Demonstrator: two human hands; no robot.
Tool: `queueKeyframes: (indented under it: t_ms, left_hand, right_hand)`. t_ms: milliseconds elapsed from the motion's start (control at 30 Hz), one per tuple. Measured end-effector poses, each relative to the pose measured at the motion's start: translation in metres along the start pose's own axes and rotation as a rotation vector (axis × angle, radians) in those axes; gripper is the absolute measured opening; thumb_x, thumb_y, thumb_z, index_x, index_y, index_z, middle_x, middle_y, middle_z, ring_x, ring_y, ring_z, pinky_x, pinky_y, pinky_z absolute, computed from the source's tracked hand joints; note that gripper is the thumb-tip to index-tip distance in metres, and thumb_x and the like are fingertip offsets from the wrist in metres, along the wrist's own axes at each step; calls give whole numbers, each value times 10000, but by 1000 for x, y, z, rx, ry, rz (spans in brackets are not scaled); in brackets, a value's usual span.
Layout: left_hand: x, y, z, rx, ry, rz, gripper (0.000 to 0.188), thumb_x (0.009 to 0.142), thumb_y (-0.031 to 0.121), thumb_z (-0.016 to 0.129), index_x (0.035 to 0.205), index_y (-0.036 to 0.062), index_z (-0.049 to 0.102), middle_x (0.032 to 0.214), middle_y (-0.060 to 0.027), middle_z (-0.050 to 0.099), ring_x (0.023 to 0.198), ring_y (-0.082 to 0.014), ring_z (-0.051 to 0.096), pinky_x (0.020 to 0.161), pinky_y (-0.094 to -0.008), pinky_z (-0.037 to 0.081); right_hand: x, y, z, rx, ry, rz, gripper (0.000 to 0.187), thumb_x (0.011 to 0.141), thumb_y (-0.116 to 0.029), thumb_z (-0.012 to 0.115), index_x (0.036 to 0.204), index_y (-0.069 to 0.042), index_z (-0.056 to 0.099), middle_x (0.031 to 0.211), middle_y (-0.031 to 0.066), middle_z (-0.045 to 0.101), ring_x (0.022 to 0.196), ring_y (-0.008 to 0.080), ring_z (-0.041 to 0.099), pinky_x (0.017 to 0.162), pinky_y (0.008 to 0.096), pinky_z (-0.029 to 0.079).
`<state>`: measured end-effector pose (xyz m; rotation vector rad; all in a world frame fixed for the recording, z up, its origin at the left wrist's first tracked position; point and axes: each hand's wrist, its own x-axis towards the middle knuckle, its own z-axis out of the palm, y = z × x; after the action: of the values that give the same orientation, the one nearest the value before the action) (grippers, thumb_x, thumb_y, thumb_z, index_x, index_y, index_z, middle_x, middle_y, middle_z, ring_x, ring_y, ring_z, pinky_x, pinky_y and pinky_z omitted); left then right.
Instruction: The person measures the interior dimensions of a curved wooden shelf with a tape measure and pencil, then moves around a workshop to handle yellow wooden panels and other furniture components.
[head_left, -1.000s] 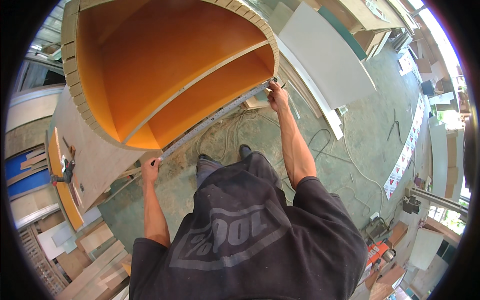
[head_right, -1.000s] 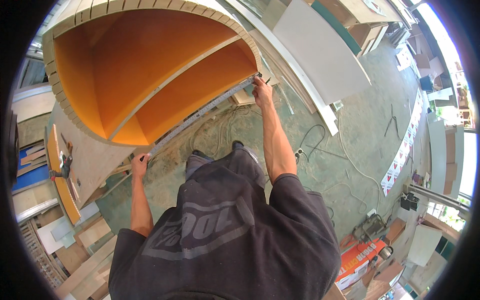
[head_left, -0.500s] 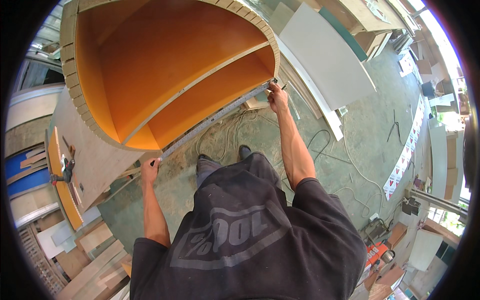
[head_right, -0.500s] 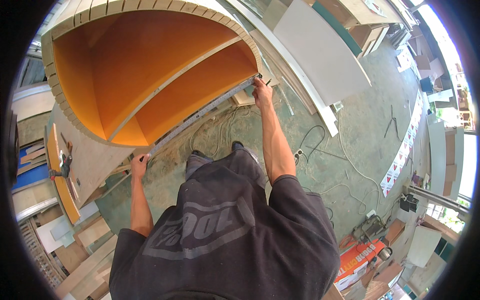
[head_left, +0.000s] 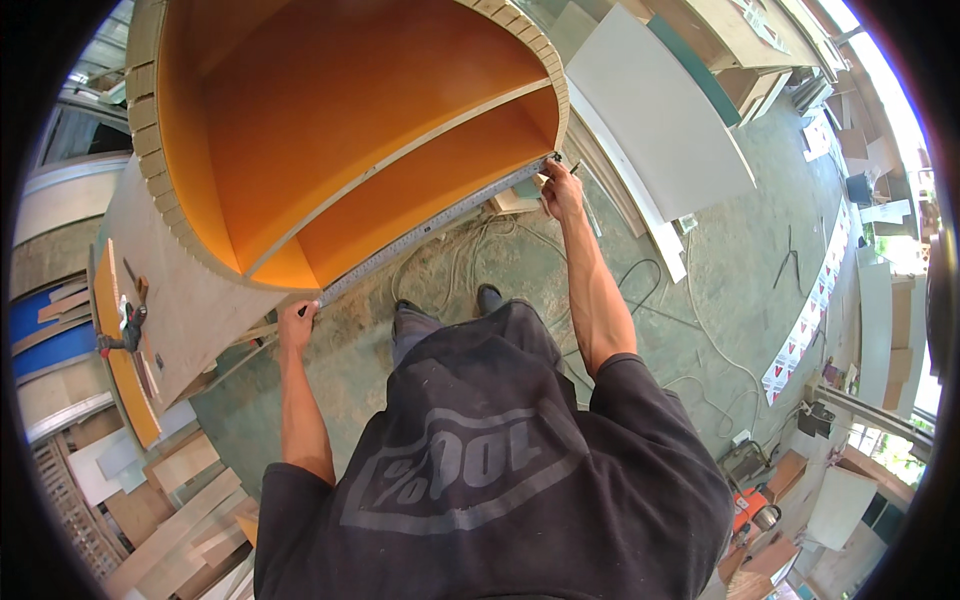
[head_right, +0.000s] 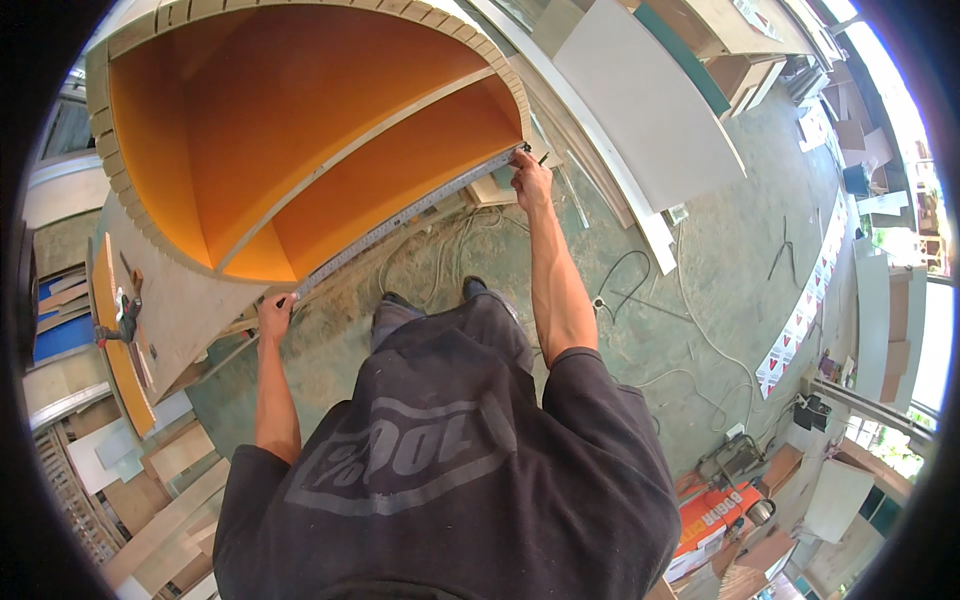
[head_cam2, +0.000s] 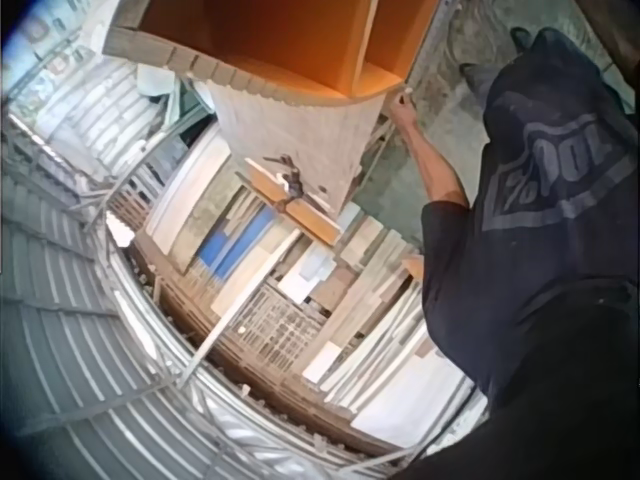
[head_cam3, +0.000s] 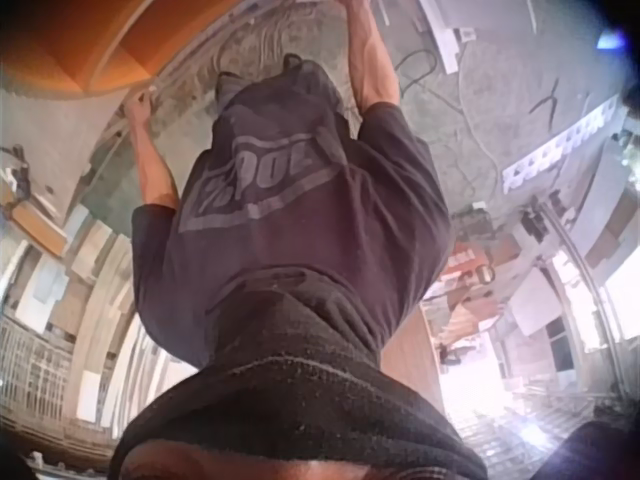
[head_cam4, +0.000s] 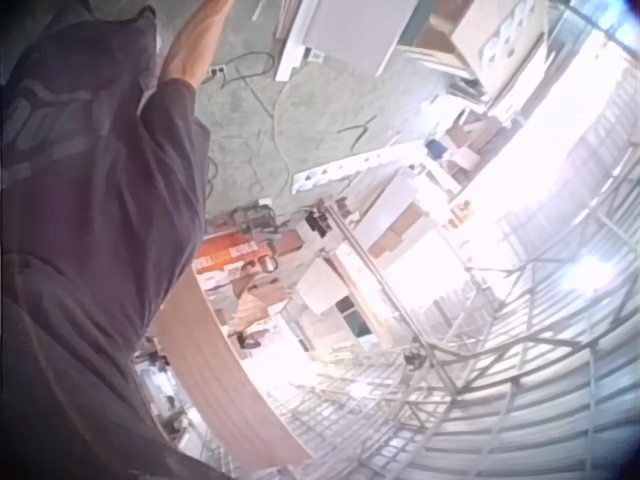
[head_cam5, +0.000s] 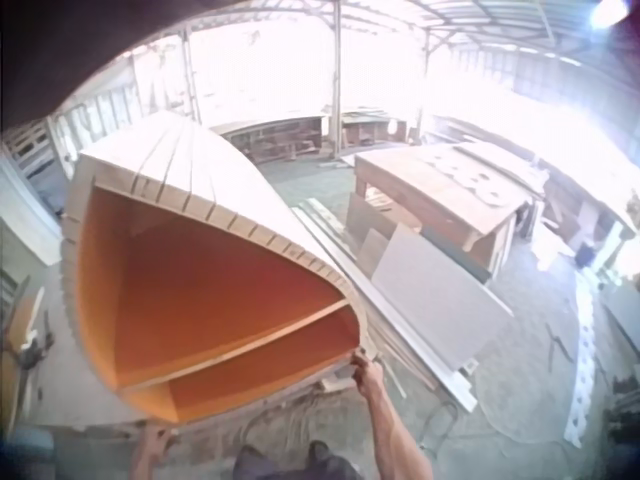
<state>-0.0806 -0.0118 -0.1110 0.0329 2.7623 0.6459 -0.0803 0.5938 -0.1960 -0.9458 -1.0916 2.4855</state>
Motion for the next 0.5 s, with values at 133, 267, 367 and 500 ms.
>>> queueKeyframes:
  t_ms: [133, 267, 367, 500]
  left_hand:
    - [5, -7, 5, 13, 1, 37, 353, 903, 340, 680, 984, -3, 703, 902, -204, 692, 822, -343, 661, 747, -411, 493]
    - [15, -25, 11, 71, -29, 79, 381, 928, 401, 634, 1001, 32, 691, 901, -190, 687, 806, -365, 640, 747, -427, 489]
    - [12, -32, 16, -2, -7, 30, 368, 921, 433, 630, 991, 86, 731, 887, -159, 706, 847, -368, 659, 758, -446, 496]
    - [10, -26, 14, 46, -7, -45, 330, 902, 429, 655, 1011, 134, 757, 869, -159, 711, 850, -358, 668, 759, -469, 500]
  right_hand:
    - [15, 5, -9, -7, 26, 17, 134, 919, -175, 663, 922, -43, 685, 806, 89, 683, 418, 86, 375, 393, 249, 315]
    - [27, 7, -18, -50, -14, 55, 212, 930, -255, 648, 928, -49, 696, 599, -26, 514, 418, 67, 361, 390, 251, 279]
    - [28, 1, -20, -13, -50, 116, 158, 954, -209, 612, 1004, -63, 647, 920, 56, 684, 502, 57, 421, 424, 198, 294]
    - [21, -7, -15, -44, -88, 138, 95, 977, -150, 593, 1023, -70, 616, 933, 50, 658, 484, 49, 337, 426, 182, 278]
